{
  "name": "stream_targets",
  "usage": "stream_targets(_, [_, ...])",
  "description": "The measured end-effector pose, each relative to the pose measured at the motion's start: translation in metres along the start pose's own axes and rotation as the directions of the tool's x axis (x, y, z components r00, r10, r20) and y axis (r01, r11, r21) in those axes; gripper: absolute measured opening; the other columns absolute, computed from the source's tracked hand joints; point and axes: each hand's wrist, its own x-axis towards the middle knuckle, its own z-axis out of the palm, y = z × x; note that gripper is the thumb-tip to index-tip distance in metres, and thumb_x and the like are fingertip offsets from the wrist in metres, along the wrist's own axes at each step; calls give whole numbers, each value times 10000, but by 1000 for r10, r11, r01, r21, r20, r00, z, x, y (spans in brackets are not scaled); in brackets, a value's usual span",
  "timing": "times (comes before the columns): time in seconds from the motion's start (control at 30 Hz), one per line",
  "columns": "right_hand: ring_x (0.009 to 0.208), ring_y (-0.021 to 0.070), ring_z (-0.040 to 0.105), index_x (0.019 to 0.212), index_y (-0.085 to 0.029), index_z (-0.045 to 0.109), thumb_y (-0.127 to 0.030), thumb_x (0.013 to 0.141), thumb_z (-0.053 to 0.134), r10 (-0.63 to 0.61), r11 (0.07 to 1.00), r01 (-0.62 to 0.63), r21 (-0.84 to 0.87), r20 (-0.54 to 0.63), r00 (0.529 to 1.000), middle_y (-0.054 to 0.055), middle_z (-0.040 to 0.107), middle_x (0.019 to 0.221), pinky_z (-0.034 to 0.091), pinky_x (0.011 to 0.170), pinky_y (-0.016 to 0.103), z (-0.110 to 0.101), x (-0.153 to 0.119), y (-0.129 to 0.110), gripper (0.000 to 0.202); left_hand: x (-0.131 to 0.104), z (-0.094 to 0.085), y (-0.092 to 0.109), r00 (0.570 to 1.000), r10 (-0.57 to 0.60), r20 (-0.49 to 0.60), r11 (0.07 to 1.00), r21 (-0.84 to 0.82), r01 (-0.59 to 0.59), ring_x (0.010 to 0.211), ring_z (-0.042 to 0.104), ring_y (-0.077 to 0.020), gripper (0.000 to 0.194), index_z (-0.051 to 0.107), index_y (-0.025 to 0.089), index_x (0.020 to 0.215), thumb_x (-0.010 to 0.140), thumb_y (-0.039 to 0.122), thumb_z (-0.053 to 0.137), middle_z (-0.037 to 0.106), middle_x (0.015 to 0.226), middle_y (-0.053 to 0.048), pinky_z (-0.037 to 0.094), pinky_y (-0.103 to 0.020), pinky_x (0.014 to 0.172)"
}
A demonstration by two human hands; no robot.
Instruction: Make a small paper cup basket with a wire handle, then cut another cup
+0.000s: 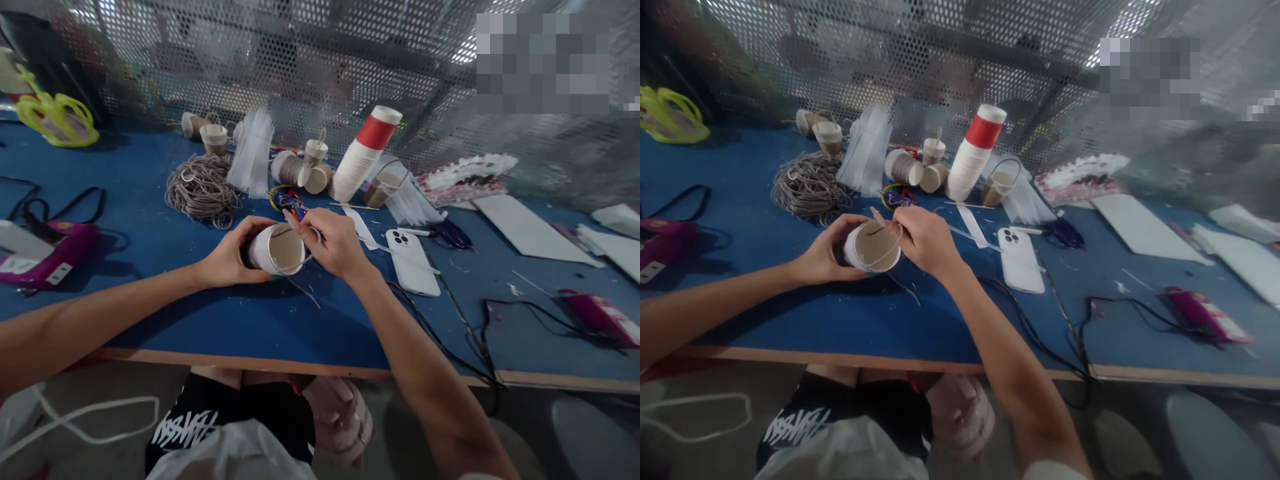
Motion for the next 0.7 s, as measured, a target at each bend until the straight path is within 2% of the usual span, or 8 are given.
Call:
stream_targets(0.17, [657,141,477,712,-216,452,-261,965,421,-81,992,78,-100,-28,996,14,534,671,339,622,278,1,-2,2,259,0,0,2,1000,16,6,1000,-12,-16,1084,634,-241,726,486,210,1164,539,299,845,637,1158,-97,515,-400,971])
stream_targets(0.4, [698,162,510,748,-215,475,-291,972,381,-68,991,66,-115,-11,998,36,557,705,347,619,290,1,-4,3,255,0,-1,4,1000,-16,2,1000,-20,17,1100,621,-254,694,514,205,1145,551,352,841,632,1161,-103,505,-419,984])
stream_targets(0.7, [714,165,506,767,-211,496,-316,993,341,-85,981,86,-172,15,996,43,558,712,351,622,293,-1,-3,4,294,0,-2,1,1000,-5,-3,1000,-19,5,1118,612,-264,707,513,204,1156,544,325,845,628,1163,-103,487,-434,1008])
